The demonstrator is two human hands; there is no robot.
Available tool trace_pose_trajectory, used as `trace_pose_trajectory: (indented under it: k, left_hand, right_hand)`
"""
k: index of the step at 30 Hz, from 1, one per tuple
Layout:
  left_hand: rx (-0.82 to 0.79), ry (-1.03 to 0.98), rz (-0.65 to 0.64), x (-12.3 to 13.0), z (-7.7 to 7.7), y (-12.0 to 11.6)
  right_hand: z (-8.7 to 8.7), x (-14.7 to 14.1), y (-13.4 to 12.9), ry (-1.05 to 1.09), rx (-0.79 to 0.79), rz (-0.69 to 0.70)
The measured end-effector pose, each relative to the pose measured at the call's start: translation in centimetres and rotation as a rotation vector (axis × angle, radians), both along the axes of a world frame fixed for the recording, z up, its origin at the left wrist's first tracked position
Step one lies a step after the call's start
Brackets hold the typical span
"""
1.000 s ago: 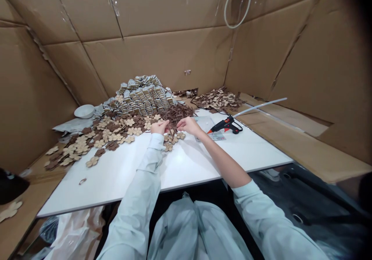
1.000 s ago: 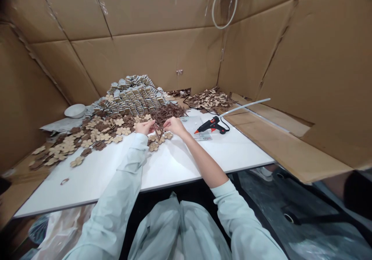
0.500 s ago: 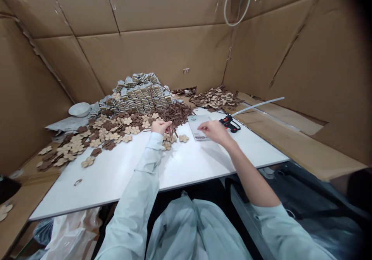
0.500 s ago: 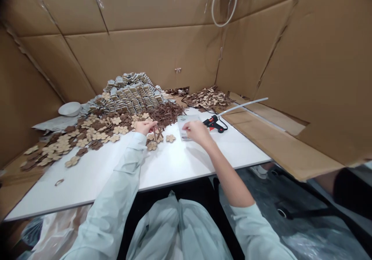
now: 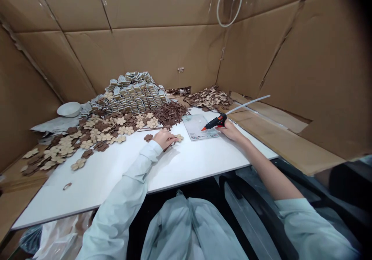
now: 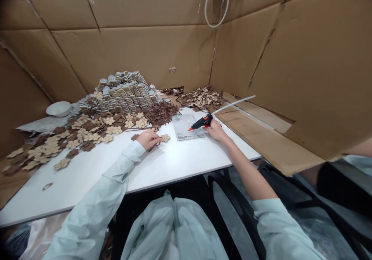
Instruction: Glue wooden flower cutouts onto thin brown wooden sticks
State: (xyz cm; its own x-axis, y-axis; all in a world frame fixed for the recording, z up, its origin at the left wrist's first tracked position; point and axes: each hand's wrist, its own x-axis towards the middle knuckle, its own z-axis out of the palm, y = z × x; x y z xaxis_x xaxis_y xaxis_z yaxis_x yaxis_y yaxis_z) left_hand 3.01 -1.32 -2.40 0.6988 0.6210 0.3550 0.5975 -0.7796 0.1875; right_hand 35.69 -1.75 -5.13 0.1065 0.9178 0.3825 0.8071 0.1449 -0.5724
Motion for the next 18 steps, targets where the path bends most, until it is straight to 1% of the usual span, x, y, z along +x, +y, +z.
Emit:
trace_pose_trajectory:
  k: [3,5,6,8,10,12,14,16,18]
  left_hand:
    - [0.062,-0.056,-0.094,-1.2,-1.3,0.6]
    - [0.093,-0.101,-0.136,-1.6,-2.2,0.8]
    - [0.101,-0.113,-0.154,-1.6,-2.5,0.8]
    - [0.100,-0.109,-0.194,-1.3,-2.9,0.7]
    - [0.084,-0.089,-0.221,-0.9,-3.0,0.5]
    - [0.057,-0.063,-0.222,-0.4,-3.0,0.3]
    - [0.033,-0.040,-0.195,-0.1,-3.0,0.2]
    - [0.012,-0.022,-0.166,0.1,-2.9,0.1]
    - [-0.004,-0.006,-0.149,0.1,-2.9,0.0]
  right_hand:
    - [0.4,0.2,-0.1,0.110,0.014,-0.094]
    - [1.2,-0.3,-0.2,0.138,0.034,-0.156]
    - [1.5,-0.9,-0.1,0.125,0.043,-0.164]
    - [2.2,-2.5,0.1,0.052,0.056,-0.133]
    - [2.5,-4.6,0.4,-0.070,0.071,-0.050]
    - [2.5,-6.6,0.7,-0.223,0.091,0.048]
    - [2.4,-8.1,1.0,-0.360,0.113,0.107]
    - [2.1,-9.0,1.1,-0.444,0.121,0.118]
    - [1.9,-9.4,1.1,-0.483,0.111,0.102]
